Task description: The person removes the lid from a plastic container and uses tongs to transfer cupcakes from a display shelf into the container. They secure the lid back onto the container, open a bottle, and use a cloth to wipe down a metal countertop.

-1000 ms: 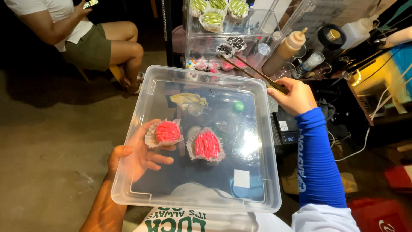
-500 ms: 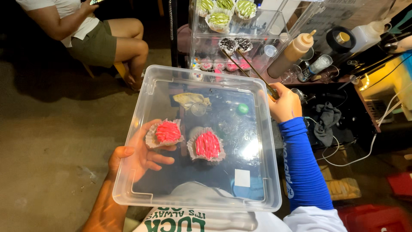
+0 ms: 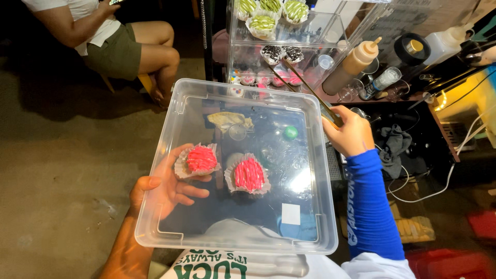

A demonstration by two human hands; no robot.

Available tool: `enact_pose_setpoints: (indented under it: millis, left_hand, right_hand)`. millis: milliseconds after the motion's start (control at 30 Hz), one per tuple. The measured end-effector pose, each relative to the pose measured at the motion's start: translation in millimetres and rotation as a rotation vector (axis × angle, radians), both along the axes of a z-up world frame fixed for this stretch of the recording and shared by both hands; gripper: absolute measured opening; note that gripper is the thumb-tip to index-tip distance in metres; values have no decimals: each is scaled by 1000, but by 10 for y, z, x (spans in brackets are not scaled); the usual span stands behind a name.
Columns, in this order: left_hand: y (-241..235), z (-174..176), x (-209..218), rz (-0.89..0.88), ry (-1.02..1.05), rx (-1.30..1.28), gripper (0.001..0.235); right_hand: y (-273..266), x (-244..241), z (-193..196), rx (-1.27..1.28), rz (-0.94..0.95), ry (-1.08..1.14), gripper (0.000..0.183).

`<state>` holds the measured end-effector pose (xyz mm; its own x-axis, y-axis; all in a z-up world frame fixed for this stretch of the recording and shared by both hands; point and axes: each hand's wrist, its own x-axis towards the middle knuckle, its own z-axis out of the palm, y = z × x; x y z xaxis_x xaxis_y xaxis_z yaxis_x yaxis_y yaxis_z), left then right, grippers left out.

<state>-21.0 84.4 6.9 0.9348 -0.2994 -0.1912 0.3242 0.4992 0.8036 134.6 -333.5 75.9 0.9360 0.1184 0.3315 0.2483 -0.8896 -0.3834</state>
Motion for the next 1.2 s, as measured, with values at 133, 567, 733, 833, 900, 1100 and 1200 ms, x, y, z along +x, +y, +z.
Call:
enact_pose_setpoints:
  millis: [133,567,733,833,900,1100,1200]
  left_hand:
    - [-7,-11,10,-3,4,-21,132]
    - [-44,36,48,-14,3,-1,133]
    - [-39,38,46,-12,-1,5,133]
    - [-33,40,40,-8,1,-2,133]
    - [-21,30,38,-21,7,-34,133]
    - [-22,15,24,-2,-10,-53,132]
    - [-14,1,14,-1,-17,-52,133]
  right_hand:
    - [-166,-209,73,-12,-75,32,44]
    - [-44,227,-157,-20,-126,-107,40]
    - [-4,234,-196,-9,-178,-149,38]
    - [4,249,-196,-19,-229,-180,40]
    - [7,246,-212,-36,-231,-214,39]
    - [65,248,-228,-64,-270,-171,38]
    - [101,180,-212,-74,-248,-240,41]
